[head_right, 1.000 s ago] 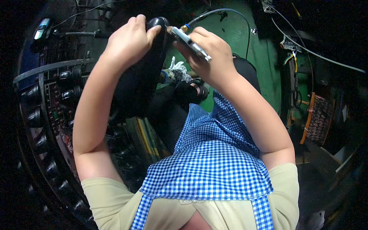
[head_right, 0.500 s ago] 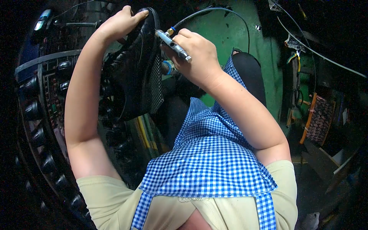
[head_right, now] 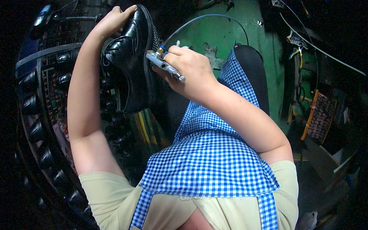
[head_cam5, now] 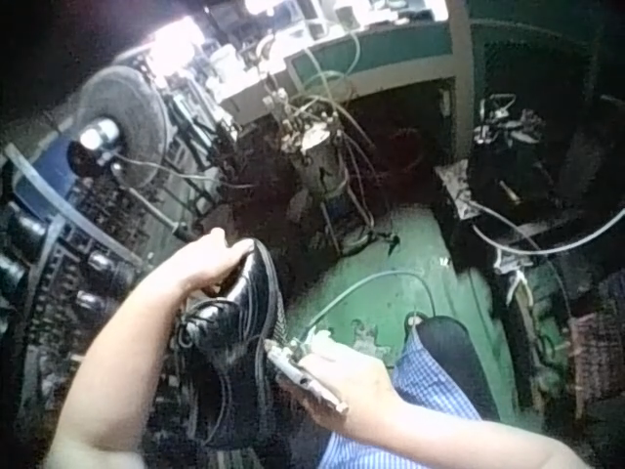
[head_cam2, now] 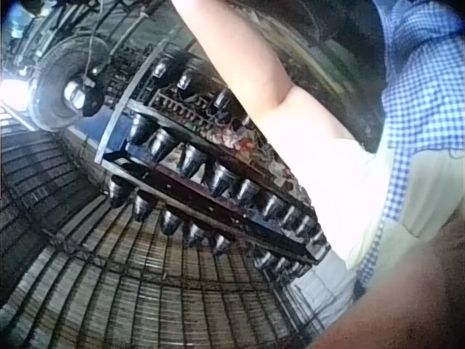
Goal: Applying glue or sealant to the edge of a black leather shoe using a spray gun.
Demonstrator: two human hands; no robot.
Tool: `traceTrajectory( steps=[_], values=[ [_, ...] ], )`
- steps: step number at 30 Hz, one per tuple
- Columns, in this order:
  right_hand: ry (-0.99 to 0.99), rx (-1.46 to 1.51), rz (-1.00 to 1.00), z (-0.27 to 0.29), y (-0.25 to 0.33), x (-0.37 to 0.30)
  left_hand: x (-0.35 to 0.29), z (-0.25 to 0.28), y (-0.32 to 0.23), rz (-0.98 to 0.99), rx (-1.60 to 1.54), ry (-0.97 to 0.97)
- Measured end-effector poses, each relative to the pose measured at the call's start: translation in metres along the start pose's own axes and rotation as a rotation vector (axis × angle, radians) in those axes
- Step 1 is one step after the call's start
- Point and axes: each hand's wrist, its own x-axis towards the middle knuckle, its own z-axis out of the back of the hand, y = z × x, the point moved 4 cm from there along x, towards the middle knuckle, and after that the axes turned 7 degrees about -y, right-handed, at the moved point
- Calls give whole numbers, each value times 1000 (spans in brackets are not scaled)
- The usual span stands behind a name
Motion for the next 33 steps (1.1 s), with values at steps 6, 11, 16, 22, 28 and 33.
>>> traceTrajectory(
  steps=[6,11,16,22,28,33],
  values=[
    [65,61,19,4,8,-11,-39,23,-30,57,8,139],
    [98,97,22,12,15,-22,-42,21,-29,93,-42,50],
    [87,74,24,23,23,-30,-34,21,-23,100,3,90],
    [-57,-152,-90,61,-30,-19,-72,35,-9,-101,-336,-111],
    [-27,-283,-232,77,-78,-22,-228,50,10,-167,-611,-239],
    [-11,-240,-188,72,-91,-17,-252,10,-1,-429,-127,-246]
  ],
)
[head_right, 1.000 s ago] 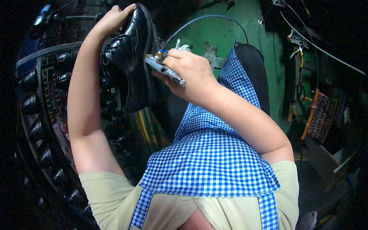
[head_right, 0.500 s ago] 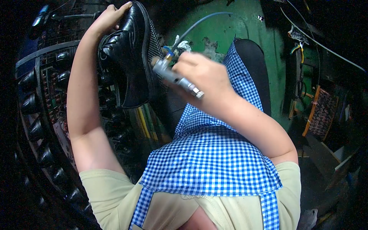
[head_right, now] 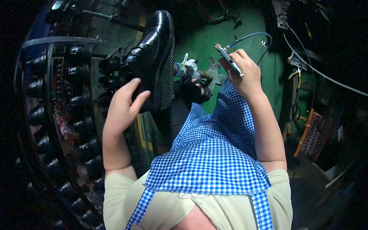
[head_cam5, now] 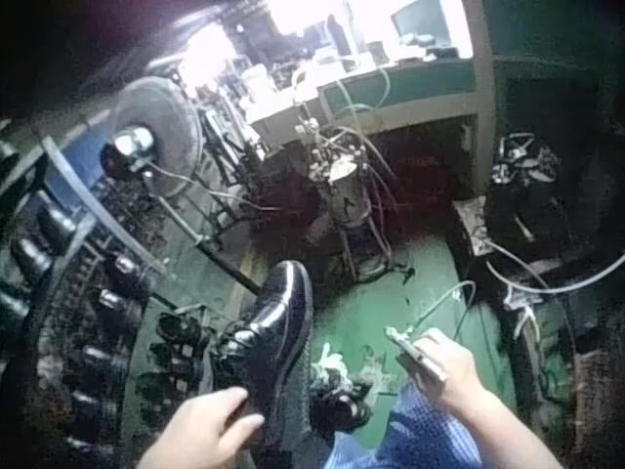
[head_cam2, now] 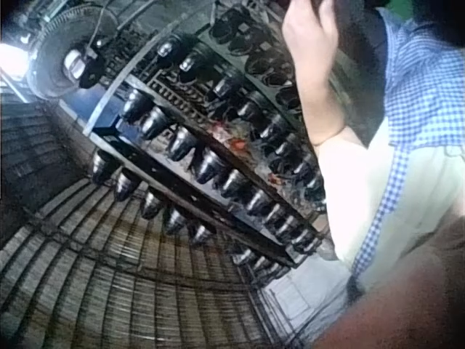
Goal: Applying glue or sealant to the edge of a black leather shoe using a spray gun.
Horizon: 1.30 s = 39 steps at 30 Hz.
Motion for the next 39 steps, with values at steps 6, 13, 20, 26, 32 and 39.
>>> traceTrajectory(
  steps=[6,13,20,26,32,39],
  values=[
    [-17,-25,9,10,-8,0,21,28,67,1,51,352],
    [124,-17,178,-36,2,0,61,22,66,486,-484,366],
    [297,-24,287,-93,17,-16,90,7,45,467,-641,483],
    [494,-95,278,-96,28,-28,81,44,44,-182,-409,665],
    [81,138,118,-31,38,-2,65,29,58,-228,-117,734],
    [32,422,262,-29,87,7,55,28,62,2,-239,821]
  ],
)
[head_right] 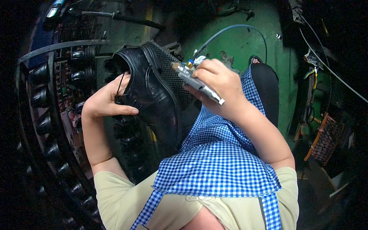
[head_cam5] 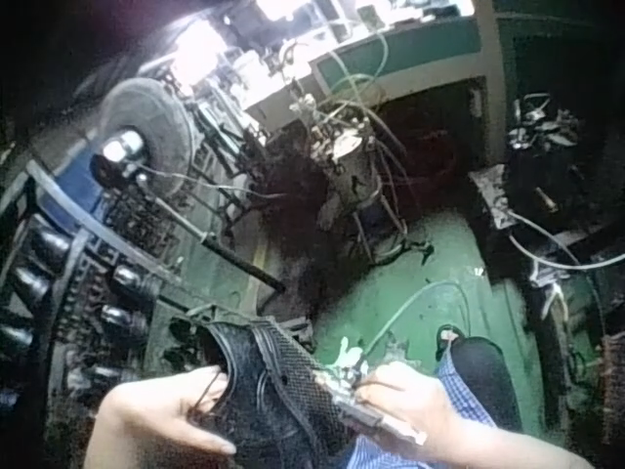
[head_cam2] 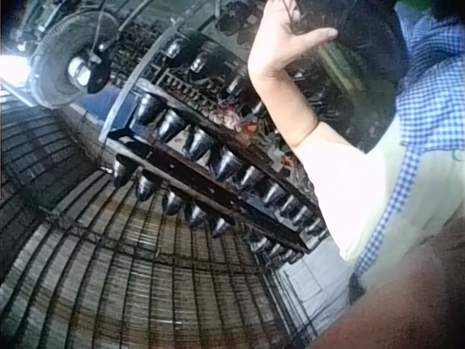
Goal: Applying glue or sealant to the edge of a black leather shoe using a spray gun.
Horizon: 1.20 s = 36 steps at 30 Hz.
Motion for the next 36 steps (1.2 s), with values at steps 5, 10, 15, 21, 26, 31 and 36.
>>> traceTrajectory(
  steps=[5,10,15,21,26,31,36],
  values=[
    [80,-11,31,3,5,11,-7,-3,-1,-56,54,-83],
    [28,-49,42,4,14,16,-10,7,-15,-286,74,-169],
    [-10,-42,-3,20,5,19,-1,-3,-19,-231,-41,-135],
    [5,63,-6,21,4,20,5,-9,-8,-97,-456,-215],
    [40,93,-9,9,2,28,8,-2,-12,-211,-205,-165],
    [44,84,8,3,0,32,10,-3,-15,-117,-213,-126],
    [47,57,19,1,0,33,9,-3,-14,-125,-205,-128]
  ],
)
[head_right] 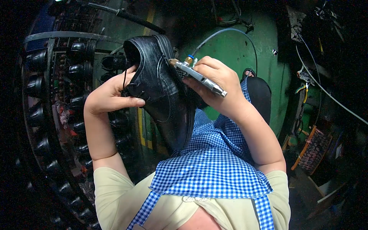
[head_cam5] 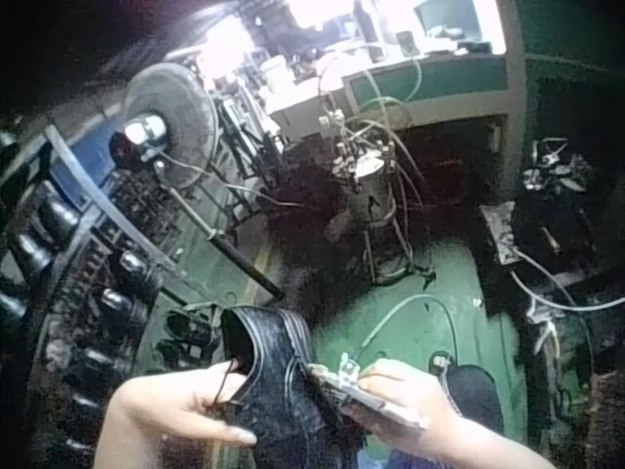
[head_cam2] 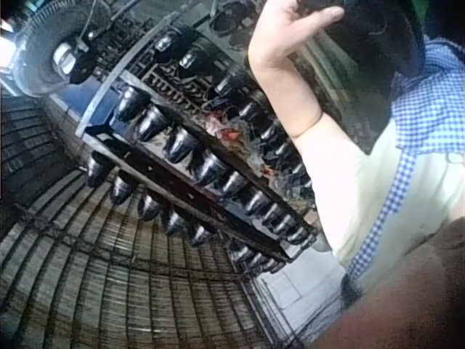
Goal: Applying glue or sealant to the edge of a black leather shoe using a spray gun.
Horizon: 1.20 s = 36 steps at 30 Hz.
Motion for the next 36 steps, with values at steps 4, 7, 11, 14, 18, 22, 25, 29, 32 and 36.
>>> traceTrajectory(
  steps=[4,7,11,14,18,22,25,29,32,36],
  values=[
    [-4,13,-13,-2,0,0,0,-1,1,-71,-19,-2],
    [-15,25,-4,-5,-1,2,-2,0,3,-75,-5,3],
    [-87,55,-1,-5,-7,6,-4,1,5,-70,-6,22],
    [-193,62,-131,10,-19,-1,-5,-1,7,-69,-55,-38],
    [-196,-82,-144,22,-40,-16,-3,-3,8,-100,33,-75],
    [-202,-100,-224,22,-57,-34,-5,-2,6,-67,156,-70],
    [-184,13,-273,16,-61,-34,0,-6,12,-74,125,-32],
    [36,236,-286,7,-42,-16,5,-2,11,-40,85,6],
    [35,262,-141,-21,-37,15,11,-2,16,6,-54,18],
    [20,292,-60,-41,-35,29,17,-3,21,-30,-22,11]
  ],
)
